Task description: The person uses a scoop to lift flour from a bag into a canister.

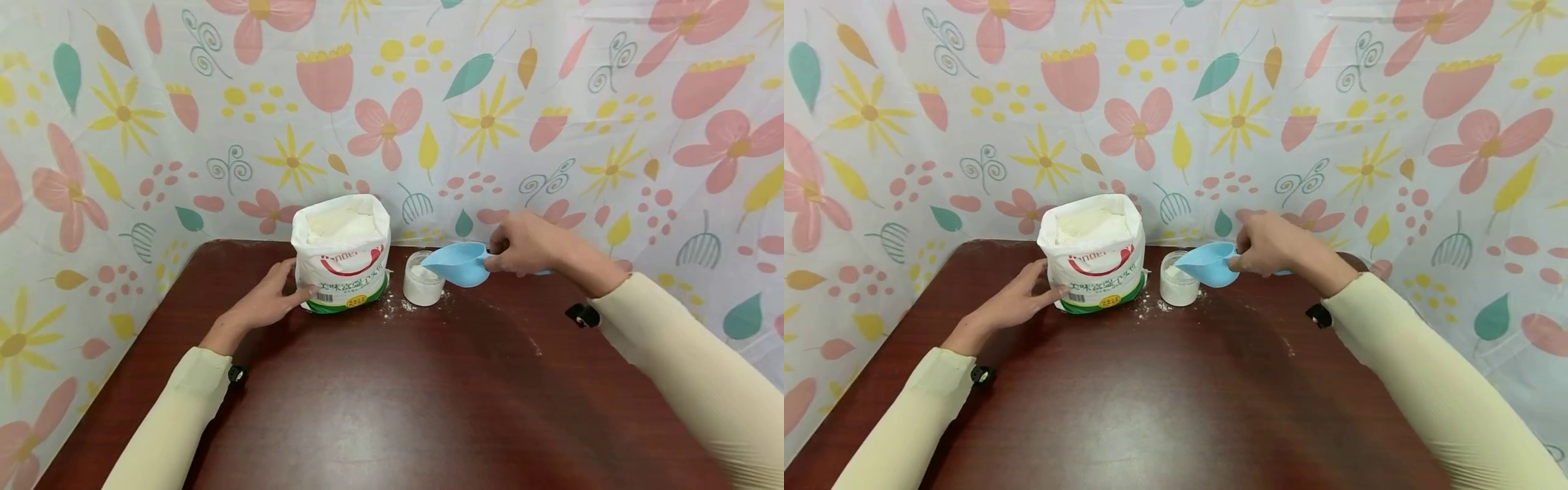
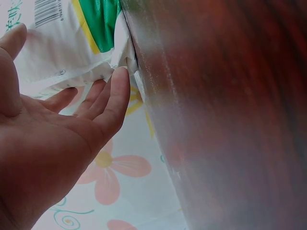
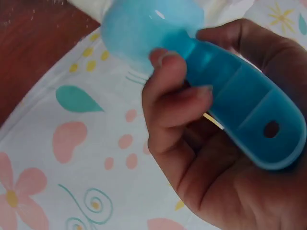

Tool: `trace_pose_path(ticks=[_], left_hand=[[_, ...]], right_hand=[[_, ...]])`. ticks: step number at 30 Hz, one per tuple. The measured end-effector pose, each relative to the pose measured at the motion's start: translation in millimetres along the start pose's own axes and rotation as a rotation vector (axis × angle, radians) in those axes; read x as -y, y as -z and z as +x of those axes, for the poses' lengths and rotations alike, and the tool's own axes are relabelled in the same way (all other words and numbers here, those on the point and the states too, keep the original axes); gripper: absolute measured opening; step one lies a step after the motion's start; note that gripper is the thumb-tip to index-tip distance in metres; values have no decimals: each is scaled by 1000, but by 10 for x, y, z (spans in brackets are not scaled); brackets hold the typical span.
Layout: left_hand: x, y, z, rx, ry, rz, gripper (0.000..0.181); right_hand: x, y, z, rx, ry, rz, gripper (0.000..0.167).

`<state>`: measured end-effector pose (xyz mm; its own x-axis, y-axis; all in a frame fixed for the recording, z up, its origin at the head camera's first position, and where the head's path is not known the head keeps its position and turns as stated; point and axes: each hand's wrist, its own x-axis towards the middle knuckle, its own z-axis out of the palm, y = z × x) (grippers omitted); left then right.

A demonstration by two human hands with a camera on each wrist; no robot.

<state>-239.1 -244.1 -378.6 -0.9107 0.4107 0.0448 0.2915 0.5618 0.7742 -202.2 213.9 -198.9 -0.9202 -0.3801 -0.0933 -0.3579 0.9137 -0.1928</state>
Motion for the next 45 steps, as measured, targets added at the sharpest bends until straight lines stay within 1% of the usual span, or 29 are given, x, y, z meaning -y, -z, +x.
trace_pose_path(ticks=[3, 5, 8, 10, 13, 19, 21, 24, 27, 32, 34, 38, 42, 45], left_hand=[[-3, 24, -23, 1, 0, 2, 86], [-11, 37, -37, 3, -1, 3, 87], [-19, 46, -46, 6, 4, 13, 88], [-19, 47, -42, 7, 8, 17, 89], [-23, 45, -33, 6, 8, 20, 88], [-37, 49, -25, 12, -2, 7, 86], [-40, 47, -25, 13, -9, 1, 85], [-42, 38, -20, 15, -18, 0, 84], [-37, 24, -13, 13, -7, -1, 84], [-26, -2, -17, 13, 8, -1, 85], [-21, -8, -19, 15, 0, -4, 84], [-12, -14, -21, 15, 4, -5, 83], [-20, -9, -19, 12, 8, 7, 84], [-26, -7, -9, 11, -5, 7, 83]], right_hand=[[-12, -131, -77, -86, -2, 13, 30], [-20, -231, -128, -132, -18, 30, 24], [-32, -379, -209, -189, -56, 96, 19], [-42, -471, -259, -216, -94, 150, 18], [-57, -589, -325, -251, -156, 202, 19], [-109, -833, -415, -347, -228, 217, 20], [-120, -916, -433, -364, -247, 224, 20], [-142, -1013, -442, -379, -272, 232, 20], [-171, -1082, -445, -381, -275, 250, 20], [-235, -1181, -436, -330, -280, 266, 26], [-263, -1215, -419, -307, -278, 259, 28], [-319, -1267, -385, -282, -273, 241, 33], [-370, -1313, -354, -267, -281, 244, 32], [-401, -1354, -324, -246, -286, 253, 30]])
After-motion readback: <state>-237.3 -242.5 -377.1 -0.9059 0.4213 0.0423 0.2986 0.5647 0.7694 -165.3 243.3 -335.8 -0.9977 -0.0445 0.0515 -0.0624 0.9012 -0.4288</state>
